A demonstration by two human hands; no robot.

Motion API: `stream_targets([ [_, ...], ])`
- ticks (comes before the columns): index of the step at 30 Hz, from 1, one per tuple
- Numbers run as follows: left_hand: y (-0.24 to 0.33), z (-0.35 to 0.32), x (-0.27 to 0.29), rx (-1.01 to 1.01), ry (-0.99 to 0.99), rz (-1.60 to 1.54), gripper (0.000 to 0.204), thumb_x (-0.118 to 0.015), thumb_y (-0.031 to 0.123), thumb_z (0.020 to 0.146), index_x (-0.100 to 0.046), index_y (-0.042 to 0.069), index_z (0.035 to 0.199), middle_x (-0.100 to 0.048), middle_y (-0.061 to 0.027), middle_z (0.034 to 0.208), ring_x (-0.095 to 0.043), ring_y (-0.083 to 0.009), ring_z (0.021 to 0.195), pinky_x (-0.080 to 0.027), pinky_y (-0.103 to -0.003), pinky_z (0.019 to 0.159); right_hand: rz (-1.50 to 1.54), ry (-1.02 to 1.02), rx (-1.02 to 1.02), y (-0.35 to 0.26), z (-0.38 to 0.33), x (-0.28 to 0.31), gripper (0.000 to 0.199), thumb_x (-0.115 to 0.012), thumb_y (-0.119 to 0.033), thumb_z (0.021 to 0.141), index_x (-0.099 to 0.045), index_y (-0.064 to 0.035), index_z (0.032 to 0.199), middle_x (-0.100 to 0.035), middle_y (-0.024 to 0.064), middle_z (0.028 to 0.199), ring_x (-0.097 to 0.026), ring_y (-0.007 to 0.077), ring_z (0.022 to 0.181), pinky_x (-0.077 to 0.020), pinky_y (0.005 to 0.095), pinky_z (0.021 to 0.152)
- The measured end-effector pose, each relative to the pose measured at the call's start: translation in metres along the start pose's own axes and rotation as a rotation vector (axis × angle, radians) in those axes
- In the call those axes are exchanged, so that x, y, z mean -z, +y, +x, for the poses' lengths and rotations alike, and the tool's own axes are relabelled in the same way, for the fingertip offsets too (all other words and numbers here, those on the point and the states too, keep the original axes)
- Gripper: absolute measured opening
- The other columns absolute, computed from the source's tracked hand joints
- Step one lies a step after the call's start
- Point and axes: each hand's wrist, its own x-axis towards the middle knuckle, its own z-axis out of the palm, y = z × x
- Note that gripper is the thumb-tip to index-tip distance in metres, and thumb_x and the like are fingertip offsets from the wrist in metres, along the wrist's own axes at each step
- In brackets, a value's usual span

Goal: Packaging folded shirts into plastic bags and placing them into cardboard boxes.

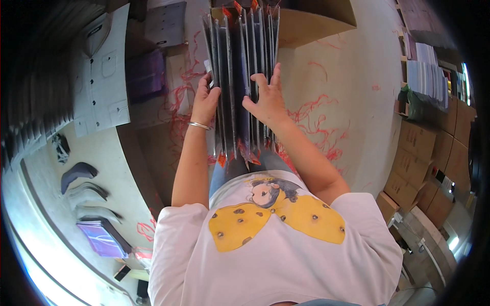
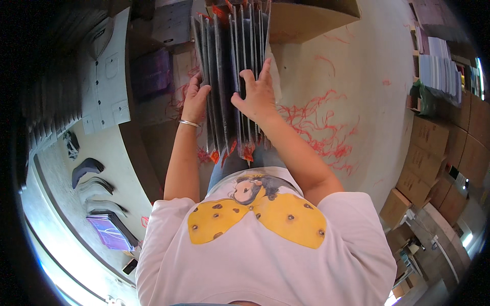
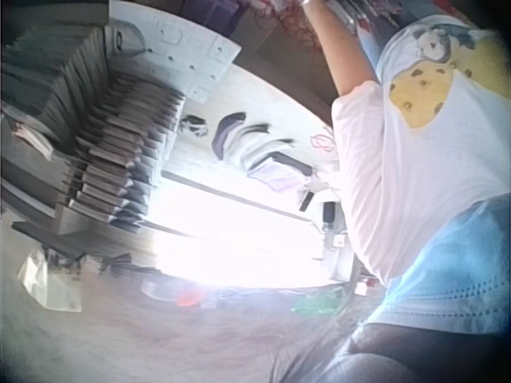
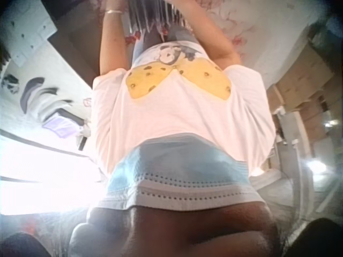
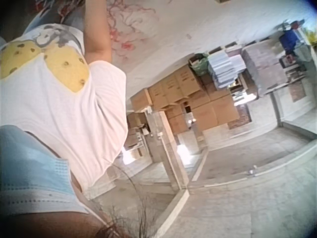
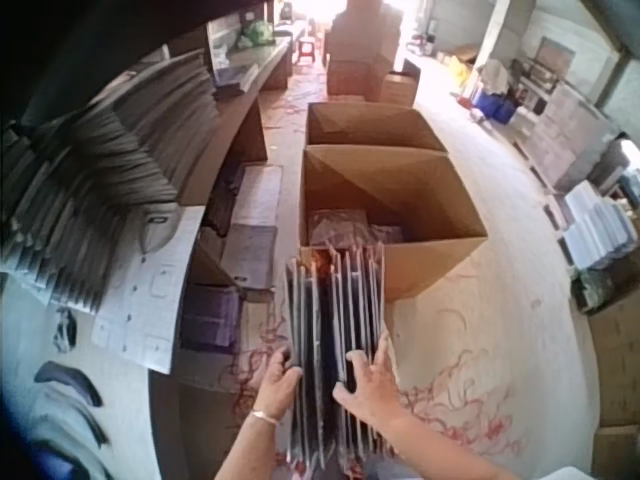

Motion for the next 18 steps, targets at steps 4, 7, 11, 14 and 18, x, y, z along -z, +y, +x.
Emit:
stream_targets([
  [4, 0.005, -0.004, -0.001, -0.006, -0.011, -0.033, 0.055, -0.057, 0.006, 0.085, -0.034, -0.002, 0.135, -0.05, -0.0093, 0.125, -0.052, -0.0144, 0.11, -0.043, -0.027, 0.093, 0.046, 0.039, 0.073, 0.002, -0.004, 0.0, 0.068, -0.065, -0.018, 0.073, -0.038, -0.0244, 0.135, -0.005, 0.04, 0.144, -0.025, 0.0556, 0.128, -0.0284, 0.0502, 0.106],
  [7, 0.005, -0.005, -0.001, -0.007, -0.045, -0.082, 0.06, -0.064, 0.007, 0.085, -0.034, -0.001, 0.136, -0.048, -0.0102, 0.129, -0.051, -0.0181, 0.116, -0.042, -0.029, 0.097, -0.108, -0.005, 0.158, 0.01, -0.007, 0.0, 0.061, -0.064, -0.021, 0.075, -0.045, -0.0257, 0.132, -0.005, 0.0332, 0.148, -0.023, 0.0545, 0.129, -0.0266, 0.0516, 0.107],
  [11, -0.007, -0.001, 0.002, -0.014, -0.041, -0.088, 0.06, -0.065, 0.007, 0.084, -0.034, -0.002, 0.135, -0.047, -0.0114, 0.131, -0.05, -0.0192, 0.117, -0.042, -0.029, 0.098, -0.197, -0.083, 0.064, -0.006, -0.005, 0.003, 0.045, -0.066, -0.031, 0.077, -0.054, -0.0193, 0.118, -0.008, 0.0298, 0.149, -0.024, 0.0541, 0.128, -0.0269, 0.0527, 0.106],
  [14, -0.008, 0.0, 0.004, 0.005, -0.046, -0.071, 0.061, -0.065, 0.007, 0.084, -0.034, -0.003, 0.135, -0.046, -0.0128, 0.131, -0.05, -0.0193, 0.117, -0.041, -0.03, 0.098, -0.214, -0.075, 0.032, -0.012, -0.005, 0.003, 0.045, -0.068, -0.035, 0.077, -0.053, -0.0179, 0.116, -0.01, 0.0296, 0.148, -0.025, 0.0538, 0.126, -0.0274, 0.0537, 0.105],
  [18, -0.014, 0.004, 0.009, 0.016, -0.095, -0.118, 0.06, -0.066, 0.01, 0.084, -0.036, -0.004, 0.135, -0.046, -0.0144, 0.132, -0.051, -0.0187, 0.116, -0.042, -0.03, 0.097, -0.121, 0.046, 0.132, 0.0, -0.002, -0.007, 0.052, -0.07, -0.043, 0.075, -0.052, -0.0183, 0.117, -0.01, 0.0284, 0.149, -0.026, 0.0532, 0.125, -0.0268, 0.0546, 0.105],
])
